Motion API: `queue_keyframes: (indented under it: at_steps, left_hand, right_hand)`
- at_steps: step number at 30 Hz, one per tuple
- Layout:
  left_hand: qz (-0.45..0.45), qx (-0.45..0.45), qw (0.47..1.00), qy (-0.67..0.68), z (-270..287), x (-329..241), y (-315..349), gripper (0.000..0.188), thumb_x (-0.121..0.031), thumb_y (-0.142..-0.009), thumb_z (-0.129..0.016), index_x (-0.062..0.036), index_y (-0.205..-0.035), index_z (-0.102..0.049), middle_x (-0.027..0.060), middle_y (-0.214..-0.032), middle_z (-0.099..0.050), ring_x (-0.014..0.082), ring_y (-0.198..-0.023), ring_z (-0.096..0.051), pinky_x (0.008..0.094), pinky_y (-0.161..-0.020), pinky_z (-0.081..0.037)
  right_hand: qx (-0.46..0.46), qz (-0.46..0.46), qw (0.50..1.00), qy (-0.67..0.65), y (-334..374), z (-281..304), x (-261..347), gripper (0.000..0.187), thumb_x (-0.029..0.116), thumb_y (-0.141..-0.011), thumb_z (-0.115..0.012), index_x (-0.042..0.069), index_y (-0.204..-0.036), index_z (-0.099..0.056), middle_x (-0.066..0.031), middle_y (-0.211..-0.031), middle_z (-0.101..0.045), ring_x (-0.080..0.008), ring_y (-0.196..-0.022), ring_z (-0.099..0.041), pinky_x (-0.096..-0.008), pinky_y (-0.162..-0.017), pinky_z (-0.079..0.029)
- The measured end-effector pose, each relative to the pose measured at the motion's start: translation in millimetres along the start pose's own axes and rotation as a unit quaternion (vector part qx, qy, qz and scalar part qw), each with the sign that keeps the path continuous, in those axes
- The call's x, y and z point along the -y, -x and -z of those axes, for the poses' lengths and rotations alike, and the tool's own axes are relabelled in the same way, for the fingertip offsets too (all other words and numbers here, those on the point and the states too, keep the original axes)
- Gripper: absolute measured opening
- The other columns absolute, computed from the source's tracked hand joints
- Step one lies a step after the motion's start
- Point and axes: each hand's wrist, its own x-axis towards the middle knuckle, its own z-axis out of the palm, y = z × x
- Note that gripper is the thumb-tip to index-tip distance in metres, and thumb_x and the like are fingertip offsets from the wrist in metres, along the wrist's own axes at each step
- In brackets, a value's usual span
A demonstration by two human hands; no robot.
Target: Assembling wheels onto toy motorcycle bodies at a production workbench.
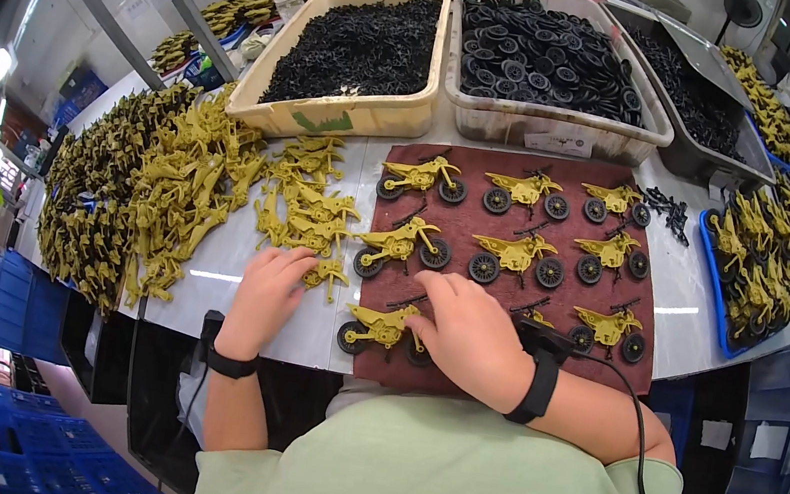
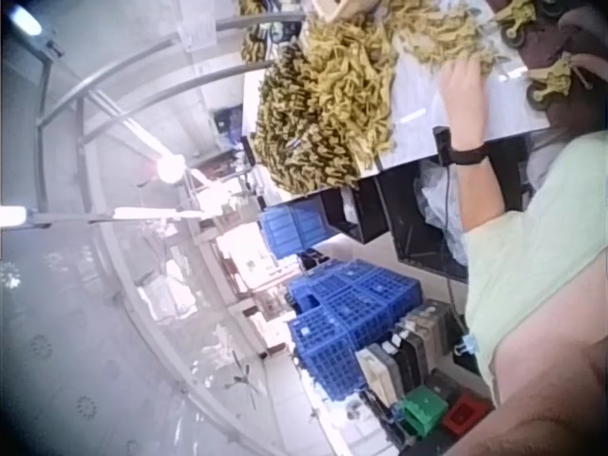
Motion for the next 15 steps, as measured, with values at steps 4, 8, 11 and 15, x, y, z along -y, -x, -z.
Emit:
queue_keyframes:
  at_steps: [4,8,11,15]
  left_hand:
    - [-0.041,0.030,0.999,-0.006,-1,7,-14,0.042,0.005,-0.064,-0.065,-0.0047,-0.105,-0.062,0.0086,-0.108,-0.063,0.0291,-0.098,-0.056,0.0399,-0.087,-0.046]
    - [-0.071,0.117,0.991,-0.012,15,14,-24,0.042,0.000,-0.066,-0.068,-0.0045,-0.107,-0.063,0.0096,-0.105,-0.063,0.0280,-0.097,-0.057,0.0383,-0.085,-0.046]
    - [-0.049,0.218,0.971,0.083,41,25,-31,0.042,-0.005,-0.067,-0.071,-0.0041,-0.109,-0.063,0.0101,-0.102,-0.064,0.0287,-0.094,-0.059,0.0375,-0.084,-0.046]
    - [-0.052,0.206,0.959,0.188,61,-10,-49,0.047,-0.009,-0.072,-0.074,-0.0015,-0.117,-0.060,0.0129,-0.106,-0.064,0.0295,-0.092,-0.063,0.0366,-0.083,-0.051]
  right_hand:
    - [-0.023,-0.061,0.992,-0.106,3,25,2,0.034,0.015,-0.085,-0.066,0.004,-0.115,-0.054,-0.0108,-0.093,-0.062,-0.0258,-0.079,-0.064,-0.0364,-0.070,-0.051]
    - [-0.086,-0.054,0.987,-0.122,9,50,-4,0.027,0.011,-0.086,-0.065,0.003,-0.111,-0.058,-0.0089,-0.087,-0.064,-0.0193,-0.070,-0.063,-0.0306,-0.064,-0.051]
    - [-0.111,-0.091,0.979,-0.144,19,68,-10,0.024,0.009,-0.087,-0.064,0.002,-0.110,-0.060,-0.0094,-0.087,-0.066,-0.0150,-0.068,-0.062,-0.0276,-0.062,-0.050]
    - [-0.157,-0.127,0.967,-0.158,38,82,-30,0.023,0.009,-0.088,-0.064,0.001,-0.110,-0.061,-0.0088,-0.086,-0.068,-0.0118,-0.070,-0.063,-0.0249,-0.062,-0.050]
